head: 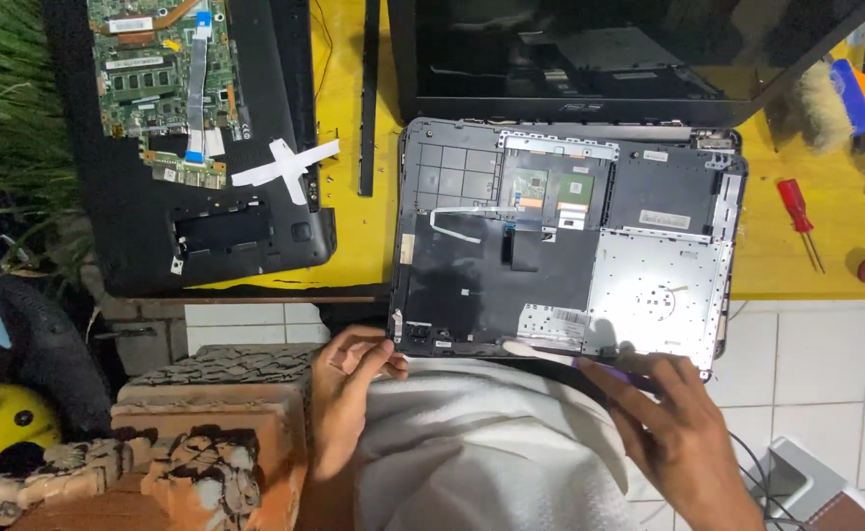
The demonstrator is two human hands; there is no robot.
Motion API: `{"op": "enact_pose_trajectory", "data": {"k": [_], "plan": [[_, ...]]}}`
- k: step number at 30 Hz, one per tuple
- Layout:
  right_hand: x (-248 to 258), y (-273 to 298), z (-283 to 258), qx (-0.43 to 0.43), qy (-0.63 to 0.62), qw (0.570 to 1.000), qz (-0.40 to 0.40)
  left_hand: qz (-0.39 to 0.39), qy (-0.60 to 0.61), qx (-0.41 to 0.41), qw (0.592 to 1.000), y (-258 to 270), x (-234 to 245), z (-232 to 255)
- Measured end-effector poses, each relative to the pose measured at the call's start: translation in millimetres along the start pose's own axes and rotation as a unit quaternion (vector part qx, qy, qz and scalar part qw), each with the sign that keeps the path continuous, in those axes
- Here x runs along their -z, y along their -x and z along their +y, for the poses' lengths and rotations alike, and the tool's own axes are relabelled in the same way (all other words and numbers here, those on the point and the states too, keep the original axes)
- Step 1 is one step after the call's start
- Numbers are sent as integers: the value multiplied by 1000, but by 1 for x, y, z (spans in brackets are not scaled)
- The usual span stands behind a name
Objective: The person cleans the inside of a disassembled laptop with a brush, then removes the keyboard and places it aside. They proceed to use a screwdriver to unscrew and detach the screen bezel from the laptop's display assembly.
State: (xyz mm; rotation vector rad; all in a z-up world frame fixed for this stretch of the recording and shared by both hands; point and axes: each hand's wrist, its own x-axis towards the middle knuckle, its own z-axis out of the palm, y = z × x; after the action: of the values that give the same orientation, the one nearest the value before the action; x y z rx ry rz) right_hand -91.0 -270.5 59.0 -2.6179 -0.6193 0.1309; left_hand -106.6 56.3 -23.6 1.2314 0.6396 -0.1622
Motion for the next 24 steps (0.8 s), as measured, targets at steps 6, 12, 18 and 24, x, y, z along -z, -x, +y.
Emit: {"op": "enact_pose_trajectory", "data": {"k": [6,12,18,24], "plan": [[-17,-8,-14,30,-17,999,22,27,-179,-122,976,2,-15,-2],[-1,11,6,-23,-16,999,17,96,-308,-152,934,-5,-33,5],[-13,13,2,-29,-29,998,40,85,-286,-183,937,-7,-34,5],[8,42,40,-101,-2,994,34,63,-270,-184,943,-10,-32,5]]}}
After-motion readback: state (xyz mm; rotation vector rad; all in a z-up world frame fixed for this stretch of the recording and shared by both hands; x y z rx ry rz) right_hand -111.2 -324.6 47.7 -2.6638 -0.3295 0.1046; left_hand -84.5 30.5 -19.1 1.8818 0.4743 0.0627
